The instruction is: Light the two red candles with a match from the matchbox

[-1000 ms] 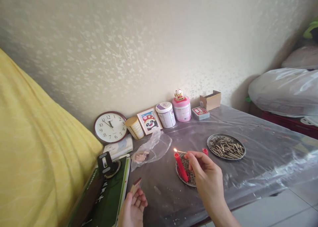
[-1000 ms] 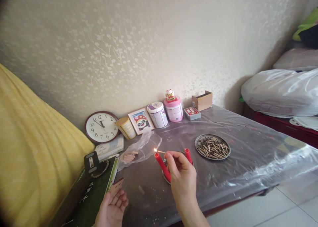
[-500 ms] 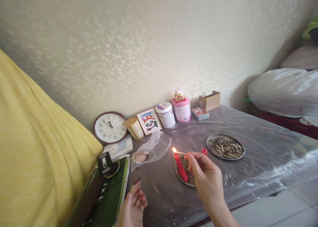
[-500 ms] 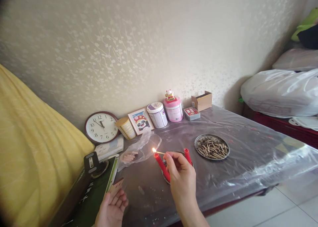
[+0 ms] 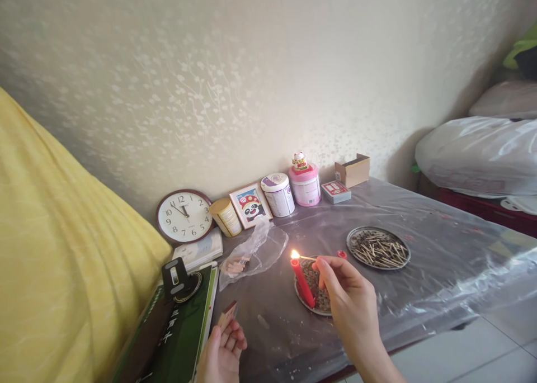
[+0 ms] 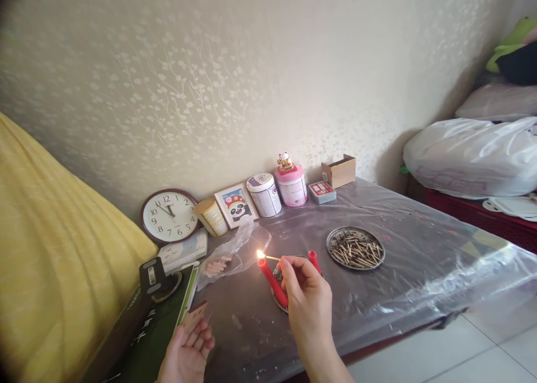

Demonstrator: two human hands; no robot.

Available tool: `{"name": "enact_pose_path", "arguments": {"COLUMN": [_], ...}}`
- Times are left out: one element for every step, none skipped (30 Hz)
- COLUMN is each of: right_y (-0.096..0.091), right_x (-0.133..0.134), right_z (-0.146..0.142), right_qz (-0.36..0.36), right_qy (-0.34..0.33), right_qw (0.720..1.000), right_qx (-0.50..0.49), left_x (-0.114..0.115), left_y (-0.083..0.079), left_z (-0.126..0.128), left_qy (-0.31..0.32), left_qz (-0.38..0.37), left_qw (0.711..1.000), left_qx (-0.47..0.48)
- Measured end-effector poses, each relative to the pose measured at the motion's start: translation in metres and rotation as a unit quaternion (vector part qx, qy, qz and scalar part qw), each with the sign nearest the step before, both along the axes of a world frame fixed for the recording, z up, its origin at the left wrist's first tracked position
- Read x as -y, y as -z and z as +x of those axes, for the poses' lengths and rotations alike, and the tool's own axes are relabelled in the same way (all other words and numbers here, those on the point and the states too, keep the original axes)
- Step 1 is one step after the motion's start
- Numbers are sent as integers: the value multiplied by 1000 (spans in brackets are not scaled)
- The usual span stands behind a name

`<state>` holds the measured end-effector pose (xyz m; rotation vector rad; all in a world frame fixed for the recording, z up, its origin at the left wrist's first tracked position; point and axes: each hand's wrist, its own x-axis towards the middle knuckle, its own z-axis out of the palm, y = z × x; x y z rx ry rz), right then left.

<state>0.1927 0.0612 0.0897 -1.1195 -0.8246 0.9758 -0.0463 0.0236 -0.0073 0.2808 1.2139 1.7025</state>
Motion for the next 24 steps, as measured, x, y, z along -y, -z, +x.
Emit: {"name": "enact_pose_path", "arguments": {"right_y": [1, 2, 3, 4, 6, 8, 9, 10, 11, 12, 12, 12, 11, 11, 12, 12, 13, 14, 16, 18, 20, 22, 23, 24], "right_x": [0, 0, 1, 1, 0, 0, -1, -1, -2, -3, -4, -5, -5, -6, -6, -6, -7, -7, -8, -9, -10, -12, -14, -15], "right_z": [1, 3, 5, 8, 12, 17, 23, 29, 36, 43, 50, 57, 63, 68, 73, 77, 80, 82, 83, 84, 84, 84, 83, 83], "right_qz": [1, 3, 6, 8, 11, 14, 16, 17, 17, 17, 14, 10, 5, 1, -4, -9, -13, -15, -15, -15, -14, -14, -14, -14], "right_qy": [-1, 0, 3, 8, 14, 21, 28, 38, 50, 66, 82, 97, 111, 121, 127, 131, 132, 132, 130, 127, 123, 117, 112, 107], "right_qw": [1000, 1000, 1000, 1000, 1000, 999, 999, 998, 998, 996, 994, 992, 989, 987, 985, 984, 983, 982, 981, 981, 981, 982, 982, 983], "right_qx": [1, 4, 8, 14, 21, 26, 31, 36, 44, 54, 66, 80, 93, 104, 114, 123, 130, 137, 143, 148, 150, 150, 149, 149], "left_x": [0, 0, 0, 0, 0, 0, 0, 0, 0, 0, -1, -1, -1, -2, -2, -2, -2, -3, -3, -3, -3, -4, -4, -4], "left_y": [0, -1, -1, -2, -3, -4, -5, -6, -7, -7, -7, -7, -6, -6, -6, -5, -5, -5, -5, -5, -5, -5, -5, -4], "left_z": [0, 0, 1, 2, 3, 4, 5, 7, 7, 8, 8, 7, 6, 5, 5, 4, 3, 2, 2, 2, 1, 1, 0, 0], "left_qy": [1, 3, 5, 4, 2, -2, -8, -14, -17, -19, -18, -16, -11, -7, -5, -1, 2, 3, 4, 5, 6, 6, 6, 8], "left_qz": [-3, -4, -4, -3, -1, -1, -2, -4, -5, -6, -7, -7, -9, -13, -18, -23, -27, -32, -35, -38, -42, -45, -48, -50], "left_qw": [1000, 1000, 1000, 1000, 1000, 1000, 1000, 1000, 1000, 1000, 1000, 1000, 1000, 1000, 1000, 1000, 1000, 999, 999, 999, 999, 999, 999, 999], "left_qx": [2, 3, 5, 7, 10, 15, 19, 22, 23, 23, 20, 16, 13, 10, 7, 3, 0, -3, -5, -6, -6, -5, -3, 0]}}
